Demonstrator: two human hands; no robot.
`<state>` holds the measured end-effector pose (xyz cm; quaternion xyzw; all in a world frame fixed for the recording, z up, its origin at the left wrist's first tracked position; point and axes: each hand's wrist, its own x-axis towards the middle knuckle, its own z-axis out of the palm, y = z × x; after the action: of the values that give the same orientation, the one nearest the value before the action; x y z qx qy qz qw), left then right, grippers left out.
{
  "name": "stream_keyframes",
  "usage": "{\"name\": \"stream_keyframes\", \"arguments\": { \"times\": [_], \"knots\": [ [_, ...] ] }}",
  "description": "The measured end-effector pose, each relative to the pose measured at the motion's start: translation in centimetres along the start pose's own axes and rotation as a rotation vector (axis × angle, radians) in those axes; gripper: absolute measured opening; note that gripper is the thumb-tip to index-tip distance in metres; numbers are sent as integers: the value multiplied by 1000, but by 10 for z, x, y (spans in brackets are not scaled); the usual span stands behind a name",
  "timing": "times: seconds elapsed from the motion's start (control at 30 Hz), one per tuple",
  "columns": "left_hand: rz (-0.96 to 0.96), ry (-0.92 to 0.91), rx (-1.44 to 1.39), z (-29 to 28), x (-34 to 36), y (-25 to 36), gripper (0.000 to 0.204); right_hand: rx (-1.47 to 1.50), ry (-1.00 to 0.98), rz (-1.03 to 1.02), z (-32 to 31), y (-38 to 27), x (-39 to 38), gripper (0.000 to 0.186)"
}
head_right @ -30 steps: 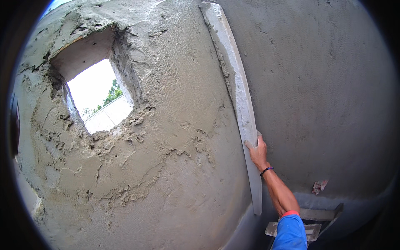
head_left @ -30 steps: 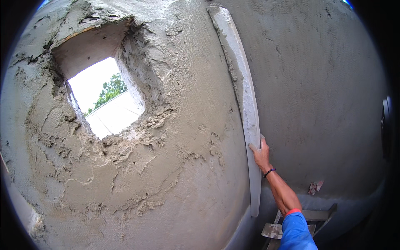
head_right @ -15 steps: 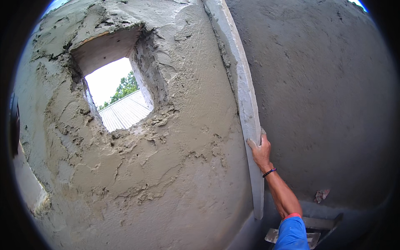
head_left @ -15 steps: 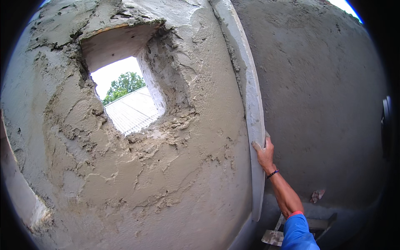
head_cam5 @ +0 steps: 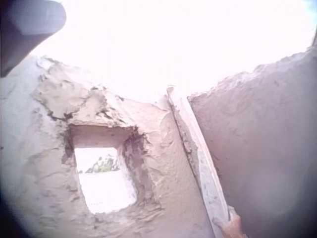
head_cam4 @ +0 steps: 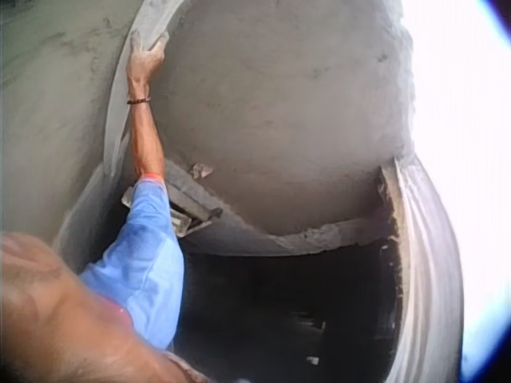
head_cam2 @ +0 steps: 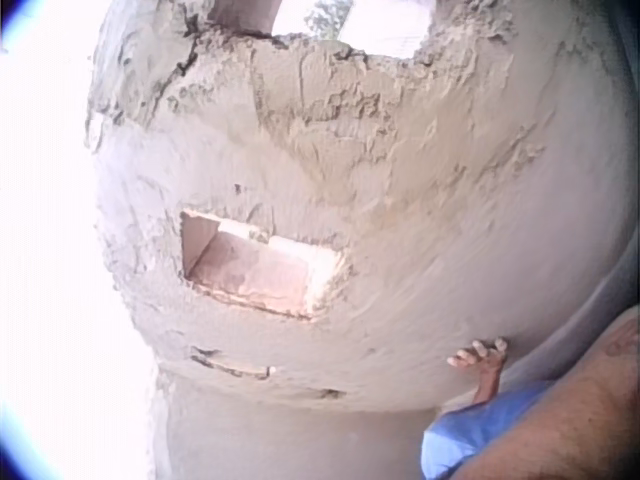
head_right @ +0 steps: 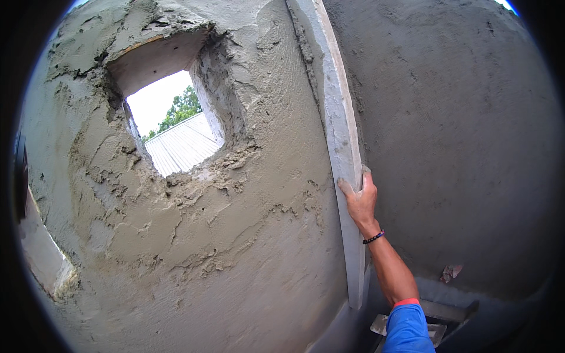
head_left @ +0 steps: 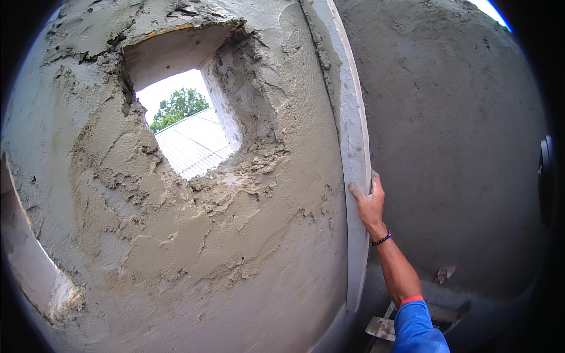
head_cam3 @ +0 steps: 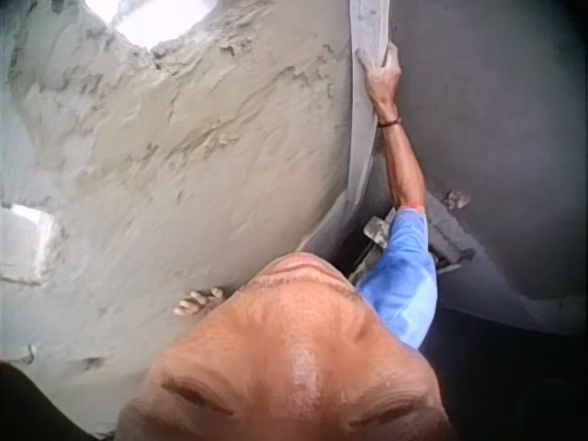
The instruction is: The person applies mortar to a wall with a trowel and levels the surface using a long straight edge.
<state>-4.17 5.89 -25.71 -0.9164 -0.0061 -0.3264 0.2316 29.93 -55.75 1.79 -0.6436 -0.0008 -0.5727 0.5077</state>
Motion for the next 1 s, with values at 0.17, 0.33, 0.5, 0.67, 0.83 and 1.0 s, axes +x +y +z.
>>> {"name": "stream_keyframes", "arguments": {
  "times": [0.17,0.33,0.5,0.67,0.83,1.0],
  "knots": [
    [-177,429,106,-58,66,27,80,-9,-6,27,0,-22,-12,49],
    [-189,400,173,-75,70,30,84,38,-108,77,5,-31,-121,56],
    [-192,322,209,-63,61,27,83,36,-179,207,-1,-29,-229,55],
    [-163,465,22,-58,71,26,75,80,-210,301,-3,-39,-325,49],
    [-178,495,-18,-49,67,27,74,49,-150,356,-5,-33,-330,52],
    [-147,460,-33,-49,61,22,74,160,-51,314,1,-57,-239,48]
  ]
}}
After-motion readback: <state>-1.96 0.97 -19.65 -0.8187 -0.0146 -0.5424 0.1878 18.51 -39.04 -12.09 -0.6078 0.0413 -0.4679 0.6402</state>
